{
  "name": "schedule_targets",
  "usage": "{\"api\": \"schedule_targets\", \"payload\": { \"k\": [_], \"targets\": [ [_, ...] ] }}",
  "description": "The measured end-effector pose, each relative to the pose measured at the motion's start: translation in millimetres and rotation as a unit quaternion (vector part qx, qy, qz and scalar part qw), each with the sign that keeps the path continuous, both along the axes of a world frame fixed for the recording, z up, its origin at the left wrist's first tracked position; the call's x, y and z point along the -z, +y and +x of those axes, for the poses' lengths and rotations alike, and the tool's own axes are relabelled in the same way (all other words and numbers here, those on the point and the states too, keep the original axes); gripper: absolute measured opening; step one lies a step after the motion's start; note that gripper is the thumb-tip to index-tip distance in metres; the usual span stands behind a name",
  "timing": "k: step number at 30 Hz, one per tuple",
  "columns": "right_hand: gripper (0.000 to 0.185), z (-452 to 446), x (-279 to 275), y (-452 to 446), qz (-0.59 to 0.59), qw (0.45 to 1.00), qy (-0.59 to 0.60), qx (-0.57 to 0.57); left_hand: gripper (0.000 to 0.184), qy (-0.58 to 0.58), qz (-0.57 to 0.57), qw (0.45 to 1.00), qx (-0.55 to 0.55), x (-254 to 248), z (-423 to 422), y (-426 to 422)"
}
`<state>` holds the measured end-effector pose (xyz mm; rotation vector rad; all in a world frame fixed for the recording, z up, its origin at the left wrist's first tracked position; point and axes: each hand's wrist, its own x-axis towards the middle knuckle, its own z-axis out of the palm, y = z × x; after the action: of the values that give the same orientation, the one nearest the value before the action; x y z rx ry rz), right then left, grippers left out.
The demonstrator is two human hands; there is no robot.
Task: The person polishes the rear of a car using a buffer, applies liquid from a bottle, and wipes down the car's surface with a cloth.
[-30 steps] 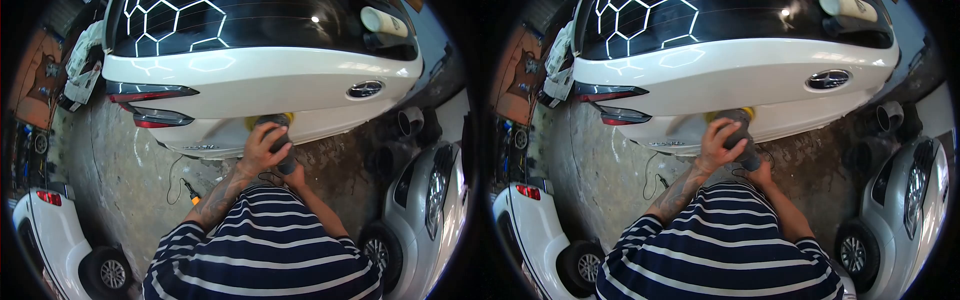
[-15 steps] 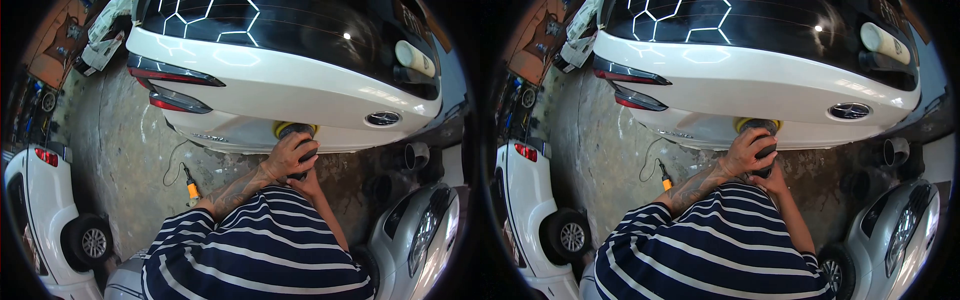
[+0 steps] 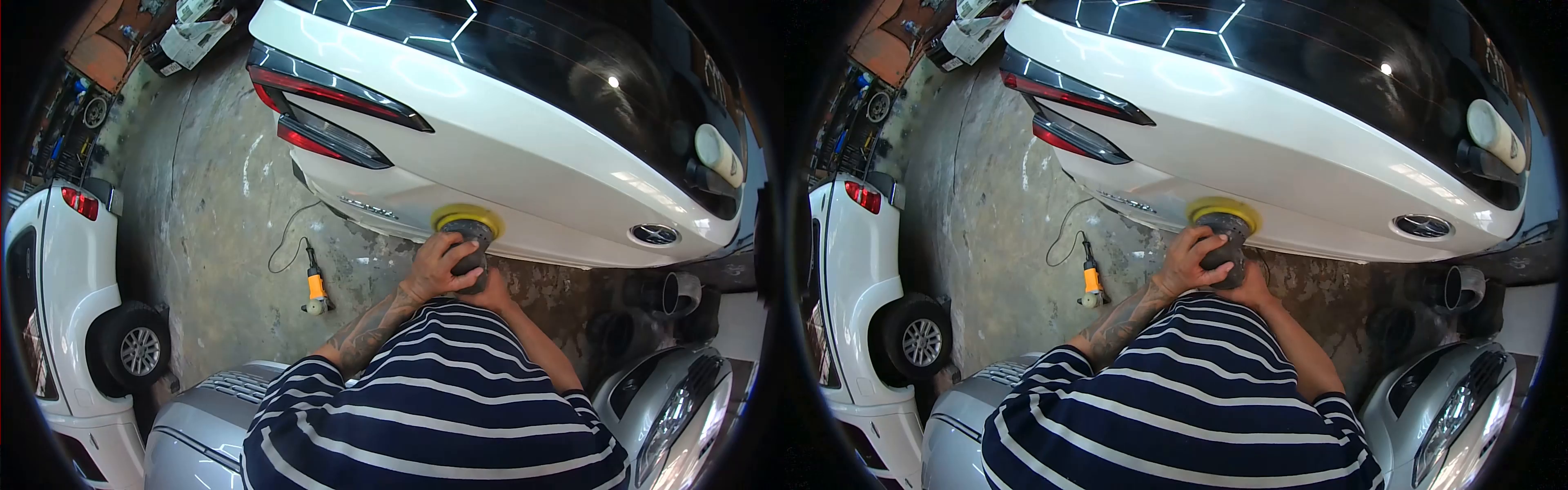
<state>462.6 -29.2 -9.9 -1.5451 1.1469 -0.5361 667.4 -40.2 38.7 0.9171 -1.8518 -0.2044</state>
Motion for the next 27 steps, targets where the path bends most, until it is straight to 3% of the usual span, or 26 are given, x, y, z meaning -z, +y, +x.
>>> {"api": "schedule_targets", "payload": {
  "k": [7,12,17,19,21,23,27],
  "targets": [
    [0.073,31,-22,-18,-0.025,1.000,-0.010,-0.004,0.065,0.014,-0.020,0.999,-0.048,-16,33,-5],
    [0.080,29,-51,-18,-0.100,0.995,-0.019,0.015,0.056,0.022,-0.044,0.998,-0.036,-41,24,-16],
    [0.078,11,-41,5,-0.105,0.987,0.015,0.125,0.055,0.030,-0.026,0.999,-0.001,-47,-6,-18],
    [0.085,-1,-39,13,-0.220,0.952,-0.038,0.209,0.056,0.021,-0.043,0.999,0.005,-54,-23,-22],
    [0.095,-22,-37,19,-0.256,0.945,-0.016,0.203,0.054,0.024,-0.054,0.997,0.041,-68,-46,-26],
    [0.103,-37,-34,24,-0.425,0.881,0.045,0.202,0.052,0.039,-0.057,0.997,0.024,-79,-69,-29],
    [0.106,-62,-20,33,-0.441,0.871,0.050,0.210,0.052,0.020,-0.054,0.997,0.048,-70,-100,-24]
  ]
}}
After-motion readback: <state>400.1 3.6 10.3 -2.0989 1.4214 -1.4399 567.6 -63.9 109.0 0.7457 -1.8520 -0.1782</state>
